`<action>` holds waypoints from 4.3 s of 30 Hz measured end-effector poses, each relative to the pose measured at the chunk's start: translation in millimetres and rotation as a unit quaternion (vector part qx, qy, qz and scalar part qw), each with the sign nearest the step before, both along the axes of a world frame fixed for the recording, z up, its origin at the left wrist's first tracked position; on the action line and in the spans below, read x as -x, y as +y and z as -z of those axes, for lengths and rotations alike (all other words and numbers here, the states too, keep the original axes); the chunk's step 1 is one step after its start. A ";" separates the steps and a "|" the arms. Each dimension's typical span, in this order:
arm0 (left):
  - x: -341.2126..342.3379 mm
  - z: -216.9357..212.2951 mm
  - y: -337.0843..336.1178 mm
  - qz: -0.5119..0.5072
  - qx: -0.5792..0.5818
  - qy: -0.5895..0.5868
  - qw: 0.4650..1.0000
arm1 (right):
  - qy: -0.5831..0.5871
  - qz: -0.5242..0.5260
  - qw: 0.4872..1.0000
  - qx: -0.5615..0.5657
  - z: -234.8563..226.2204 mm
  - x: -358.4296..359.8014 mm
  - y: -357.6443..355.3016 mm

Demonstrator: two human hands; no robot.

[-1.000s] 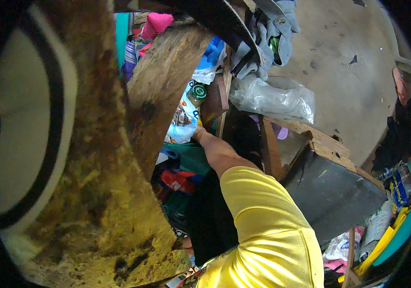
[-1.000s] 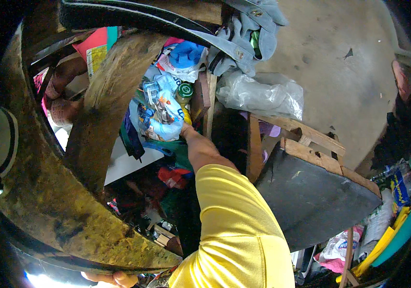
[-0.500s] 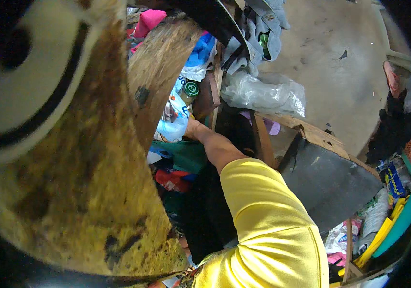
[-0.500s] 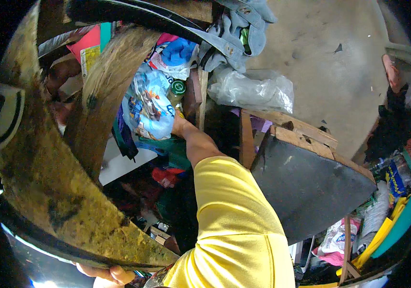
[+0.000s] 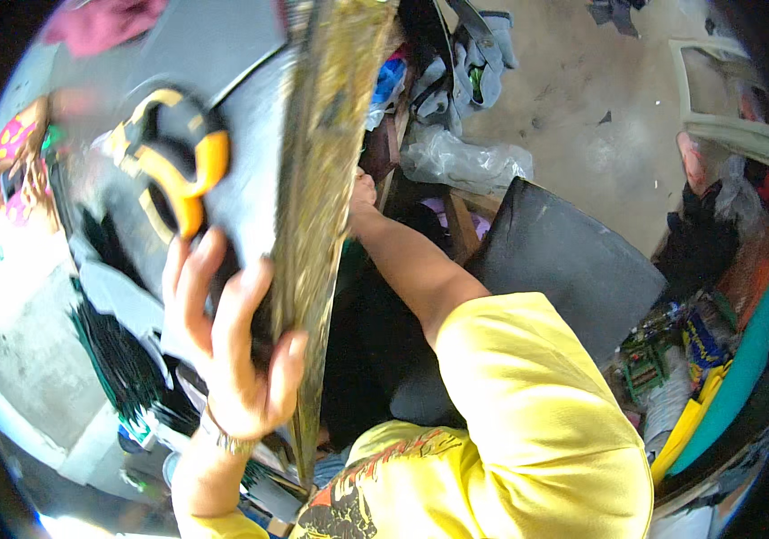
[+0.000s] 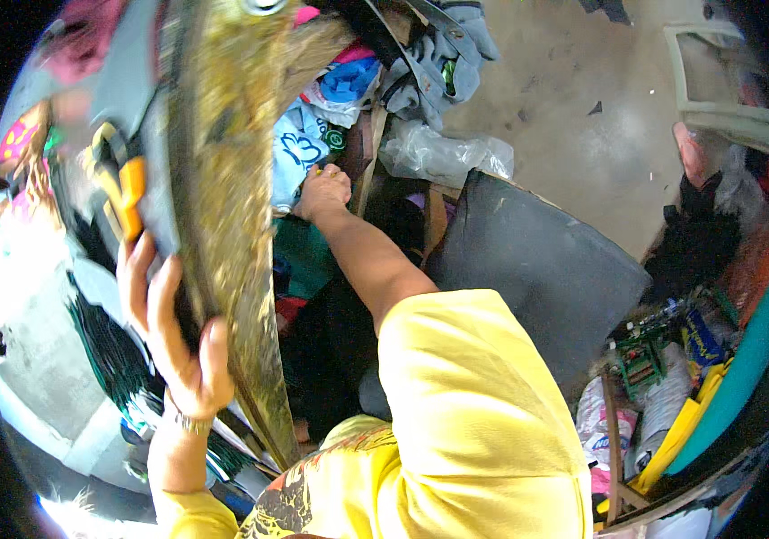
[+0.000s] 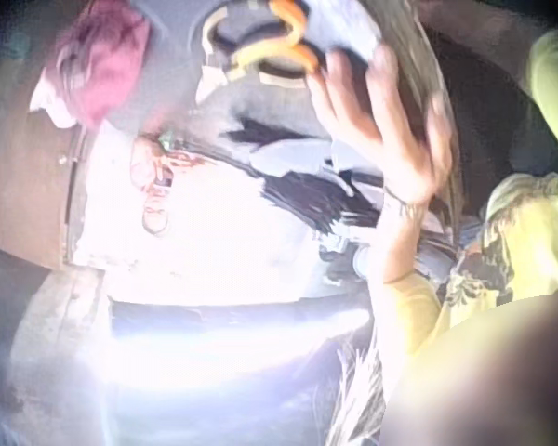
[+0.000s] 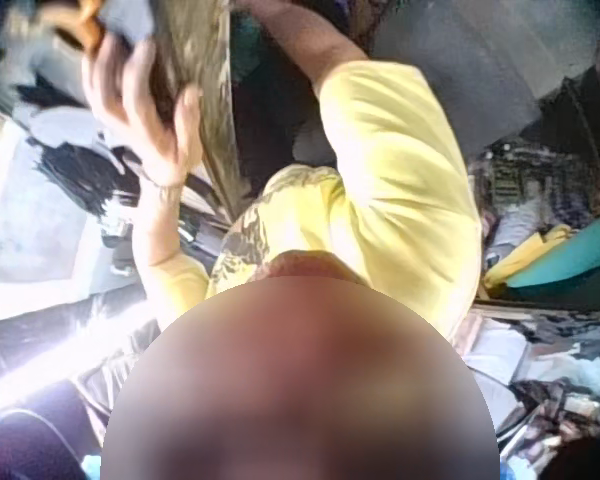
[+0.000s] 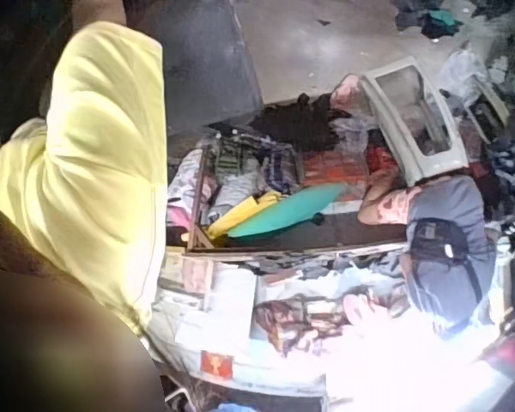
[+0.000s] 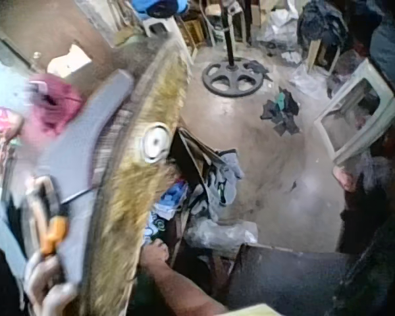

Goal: The person marks a cardboard template with a pencil, then places it into a colorful mesh bag along with other cardboard pieces. They close the bag, set it aside, and retrieve a small pink pouch from the table. The person opens the pouch, removes a pair of glasses, and places them into a clear plastic bag before setting the bag down.

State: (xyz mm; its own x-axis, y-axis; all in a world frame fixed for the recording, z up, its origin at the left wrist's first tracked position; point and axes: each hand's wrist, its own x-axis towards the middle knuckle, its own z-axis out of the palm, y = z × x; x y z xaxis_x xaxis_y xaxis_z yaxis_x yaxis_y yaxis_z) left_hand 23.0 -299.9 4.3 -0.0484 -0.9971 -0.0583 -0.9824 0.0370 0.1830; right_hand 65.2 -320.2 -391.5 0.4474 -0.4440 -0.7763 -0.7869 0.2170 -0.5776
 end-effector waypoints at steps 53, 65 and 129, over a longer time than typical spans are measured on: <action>-47.6 6.2 29.7 0.070 0.071 0.014 0.995 | -0.108 -0.019 0.977 0.185 20.8 50.4 -73.4; -62.8 1.2 49.7 0.054 0.054 0.017 0.997 | 0.090 -0.325 0.880 0.334 120.2 -21.9 -62.2; -37.7 22.5 30.6 0.027 0.242 0.061 0.968 | -0.317 0.561 0.753 -0.130 14.8 57.4 -13.2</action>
State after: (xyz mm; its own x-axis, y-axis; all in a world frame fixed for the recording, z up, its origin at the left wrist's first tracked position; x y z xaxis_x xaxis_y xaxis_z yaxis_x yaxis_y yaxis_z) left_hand 60.7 -269.3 -18.2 -0.0779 -0.9024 0.4237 -0.9492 0.1971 0.2454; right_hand 7.8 -333.4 -406.3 0.2203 -0.6886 -0.6908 0.3926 0.7109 -0.5835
